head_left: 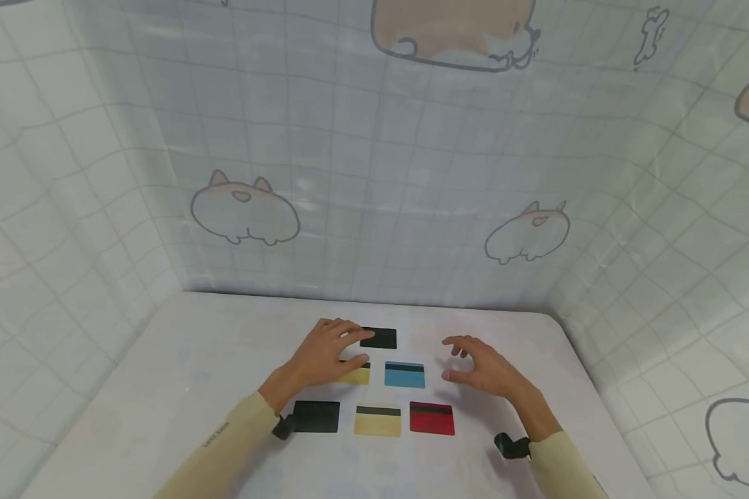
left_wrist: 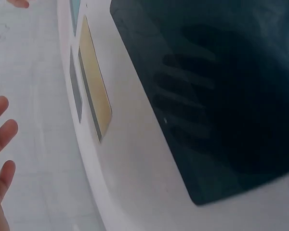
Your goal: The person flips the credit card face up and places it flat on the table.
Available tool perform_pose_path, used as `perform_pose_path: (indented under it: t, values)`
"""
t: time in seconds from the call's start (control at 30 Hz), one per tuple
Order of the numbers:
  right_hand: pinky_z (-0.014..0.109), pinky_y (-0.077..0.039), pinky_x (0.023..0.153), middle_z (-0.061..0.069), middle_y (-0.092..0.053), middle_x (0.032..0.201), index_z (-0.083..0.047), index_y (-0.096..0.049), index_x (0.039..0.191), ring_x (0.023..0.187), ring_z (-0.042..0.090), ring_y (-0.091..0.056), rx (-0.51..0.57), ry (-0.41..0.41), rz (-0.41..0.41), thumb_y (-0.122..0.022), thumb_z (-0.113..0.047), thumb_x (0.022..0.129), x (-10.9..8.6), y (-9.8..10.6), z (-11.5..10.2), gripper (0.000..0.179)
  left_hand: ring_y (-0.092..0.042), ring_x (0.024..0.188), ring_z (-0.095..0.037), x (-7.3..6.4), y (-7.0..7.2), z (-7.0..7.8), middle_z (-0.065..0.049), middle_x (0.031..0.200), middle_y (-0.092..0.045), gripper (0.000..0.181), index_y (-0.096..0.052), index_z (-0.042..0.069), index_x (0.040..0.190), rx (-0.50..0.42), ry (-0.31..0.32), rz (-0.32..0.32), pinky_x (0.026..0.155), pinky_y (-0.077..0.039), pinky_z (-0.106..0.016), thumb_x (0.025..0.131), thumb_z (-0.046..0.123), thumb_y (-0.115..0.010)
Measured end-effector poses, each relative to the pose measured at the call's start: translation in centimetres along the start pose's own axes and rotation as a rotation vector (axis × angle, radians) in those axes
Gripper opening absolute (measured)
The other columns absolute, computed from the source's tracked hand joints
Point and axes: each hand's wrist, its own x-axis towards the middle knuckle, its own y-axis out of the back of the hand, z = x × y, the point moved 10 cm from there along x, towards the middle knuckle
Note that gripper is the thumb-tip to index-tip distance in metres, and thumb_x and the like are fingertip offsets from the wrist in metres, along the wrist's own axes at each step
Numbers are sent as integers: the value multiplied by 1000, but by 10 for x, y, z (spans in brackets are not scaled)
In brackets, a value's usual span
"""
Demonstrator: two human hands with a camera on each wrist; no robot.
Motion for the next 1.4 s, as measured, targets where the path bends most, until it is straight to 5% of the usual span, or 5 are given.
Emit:
perform_pose_path:
  t: [0.4,0.87,1.13,1.4]
  values:
    - [42,-50,84,-8,-60,108,-25,-61,131,102,17,-57,-28,54,-26,-83,-53,75,-18,0,-5,66,-57,113,-13,-4,-8,44,10,121,-65,52,-62,32,138,-48,-20,-86,100,-39,-46,95,61,-57]
    - [37,-47,75,-2,-60,99,-22,-62,127,93,20,-54,27,62,-91,-83,-49,77,-21,-7,-7,61,-53,94,-3,-3,-26,56,9,103,-61,61,-60,32,139,-135,-4,-204,90,-45,-34,91,68,-57]
    - [29,-42,61,-3,-56,81,-26,-60,128,73,12,-50,17,25,-119,-80,-50,80,-38,-12,-11,58,-48,89,-5,-12,-34,63,8,90,-61,66,-58,30,140,-236,32,-288,87,-40,-34,89,71,-58]
    - [27,-39,57,-2,-53,76,-28,-58,128,66,10,-48,18,60,-161,-79,-52,80,-55,-14,-8,57,-48,87,-3,-18,-37,86,9,87,-61,67,-59,30,140,-211,27,-275,85,-37,-34,87,71,-60]
